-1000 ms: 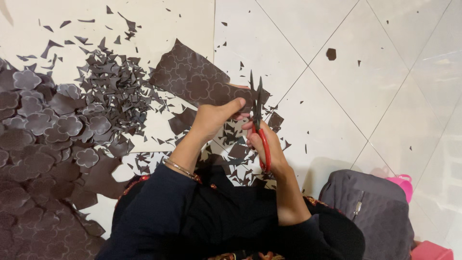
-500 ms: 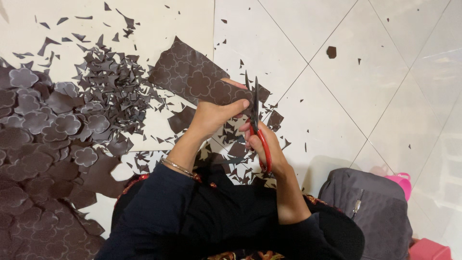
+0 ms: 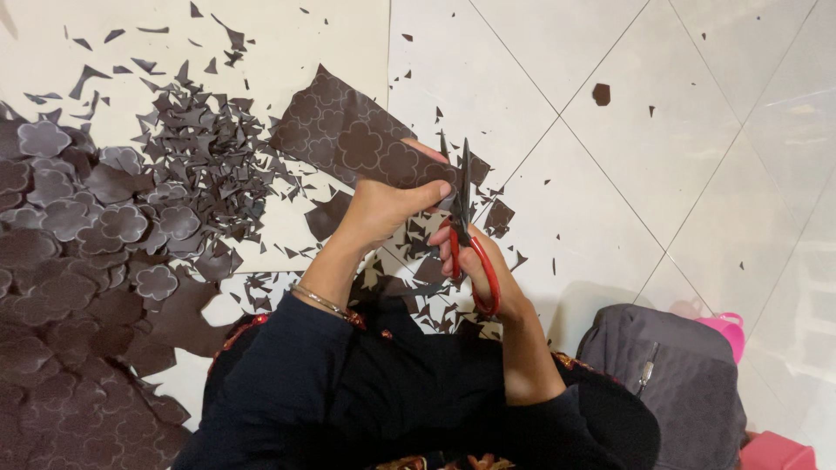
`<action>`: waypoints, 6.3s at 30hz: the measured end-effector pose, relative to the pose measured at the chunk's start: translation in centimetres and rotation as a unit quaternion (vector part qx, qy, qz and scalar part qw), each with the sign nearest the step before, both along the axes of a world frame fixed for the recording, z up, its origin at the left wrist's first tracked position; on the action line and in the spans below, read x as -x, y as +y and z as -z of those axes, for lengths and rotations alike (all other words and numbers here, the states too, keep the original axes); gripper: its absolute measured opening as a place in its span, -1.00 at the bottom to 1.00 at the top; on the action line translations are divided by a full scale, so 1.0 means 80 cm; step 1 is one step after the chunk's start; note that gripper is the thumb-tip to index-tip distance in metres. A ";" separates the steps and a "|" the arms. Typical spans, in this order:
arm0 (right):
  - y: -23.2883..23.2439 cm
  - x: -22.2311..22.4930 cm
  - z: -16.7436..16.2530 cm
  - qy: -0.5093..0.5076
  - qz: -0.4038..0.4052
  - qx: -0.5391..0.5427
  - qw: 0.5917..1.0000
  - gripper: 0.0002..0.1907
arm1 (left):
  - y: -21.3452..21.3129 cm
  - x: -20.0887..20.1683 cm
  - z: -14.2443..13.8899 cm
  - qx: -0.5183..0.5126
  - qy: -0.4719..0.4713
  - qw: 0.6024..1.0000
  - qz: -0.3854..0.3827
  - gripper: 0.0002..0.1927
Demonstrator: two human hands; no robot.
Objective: The person sits on a tiled floor and uses red-handled scissors to cut flower-shaped pieces from a dark brown patterned sheet. Cut shapes and trimmings accumulate on the floor as the person repeatedly cuts, rotates, and repositions the sheet.
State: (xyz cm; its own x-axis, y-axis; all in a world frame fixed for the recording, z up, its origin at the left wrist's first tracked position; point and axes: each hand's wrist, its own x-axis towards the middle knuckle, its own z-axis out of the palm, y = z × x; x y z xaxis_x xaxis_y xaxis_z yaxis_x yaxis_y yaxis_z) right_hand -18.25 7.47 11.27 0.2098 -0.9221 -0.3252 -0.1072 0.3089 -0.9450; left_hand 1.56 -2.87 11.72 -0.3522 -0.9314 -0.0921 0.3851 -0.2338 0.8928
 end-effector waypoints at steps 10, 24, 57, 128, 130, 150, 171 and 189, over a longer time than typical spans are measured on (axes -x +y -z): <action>0.002 0.000 0.012 -0.011 0.018 0.013 1.000 -0.19 | 0.002 0.003 -0.001 0.024 -0.002 1.000 -0.011 -0.74; 0.005 -0.004 0.011 0.007 0.009 0.037 0.999 -0.18 | 0.002 0.010 0.009 -0.027 0.042 0.999 -0.003 -0.73; 0.003 0.000 -0.002 0.042 0.022 0.012 0.999 -0.18 | 0.001 0.015 0.021 -0.137 0.121 0.983 0.009 -0.70; 0.004 -0.017 0.031 0.025 0.030 0.008 0.999 -0.16 | 0.020 0.031 0.009 -0.032 0.074 0.988 -0.129 -0.52; 0.005 -0.017 0.029 0.030 0.030 0.010 0.999 -0.16 | 0.021 0.031 0.008 -0.027 0.084 0.988 -0.130 -0.53; 0.011 -0.018 0.030 -0.011 0.049 0.028 0.998 -0.12 | 0.030 0.041 0.010 -0.031 0.125 0.981 -0.142 -0.52; 0.009 -0.020 0.016 0.019 0.057 0.005 0.998 -0.17 | 0.029 0.040 0.010 -0.030 0.118 0.982 -0.143 -0.53; 0.010 -0.016 0.014 -0.007 0.071 -0.013 0.997 -0.25 | 0.028 0.039 0.010 -0.040 0.124 0.982 -0.137 -0.53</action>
